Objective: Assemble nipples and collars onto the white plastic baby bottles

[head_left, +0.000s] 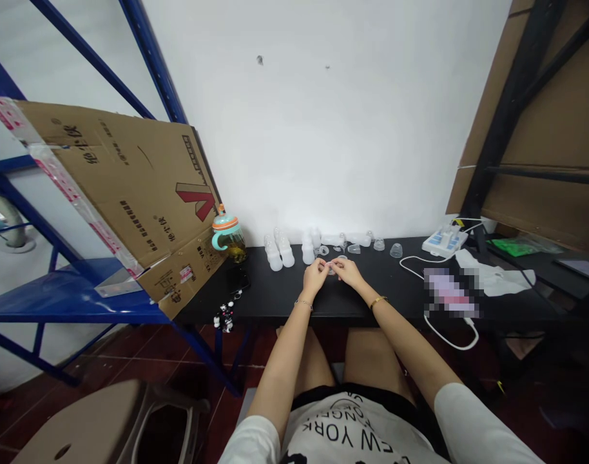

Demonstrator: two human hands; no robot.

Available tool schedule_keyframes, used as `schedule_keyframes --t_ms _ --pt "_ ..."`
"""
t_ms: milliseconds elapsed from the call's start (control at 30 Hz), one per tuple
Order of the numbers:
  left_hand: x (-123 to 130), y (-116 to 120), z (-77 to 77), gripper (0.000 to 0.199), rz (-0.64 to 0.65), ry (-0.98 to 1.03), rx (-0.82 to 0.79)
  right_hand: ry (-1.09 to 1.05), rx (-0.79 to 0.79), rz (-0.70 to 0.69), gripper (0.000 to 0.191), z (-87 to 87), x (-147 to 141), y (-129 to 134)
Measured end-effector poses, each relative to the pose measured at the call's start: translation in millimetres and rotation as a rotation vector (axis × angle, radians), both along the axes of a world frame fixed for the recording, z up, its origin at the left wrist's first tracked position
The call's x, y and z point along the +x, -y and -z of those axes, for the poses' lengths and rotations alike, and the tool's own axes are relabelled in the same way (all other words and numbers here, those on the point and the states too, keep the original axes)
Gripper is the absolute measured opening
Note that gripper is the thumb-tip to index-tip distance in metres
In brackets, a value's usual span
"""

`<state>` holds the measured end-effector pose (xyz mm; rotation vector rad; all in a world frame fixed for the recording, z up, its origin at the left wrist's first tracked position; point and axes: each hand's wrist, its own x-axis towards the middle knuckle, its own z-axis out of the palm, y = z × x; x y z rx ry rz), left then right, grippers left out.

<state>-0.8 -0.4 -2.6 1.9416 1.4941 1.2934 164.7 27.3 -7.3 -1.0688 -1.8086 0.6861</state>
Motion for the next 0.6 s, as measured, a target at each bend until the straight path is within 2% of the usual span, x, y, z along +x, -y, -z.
schedule_keyframes --t_ms 133,600 --pt "-0.6 0.3 0.7 0.013 0.008 -0.007 0.003 -0.011 -0.007 -0.006 0.023 -0.7 0.3 1.1" --pt "-0.3 -2.1 2.3 0.013 0.007 -0.024 0.013 -0.01 0.005 -0.013 0.021 -0.3 -0.1 1.5"
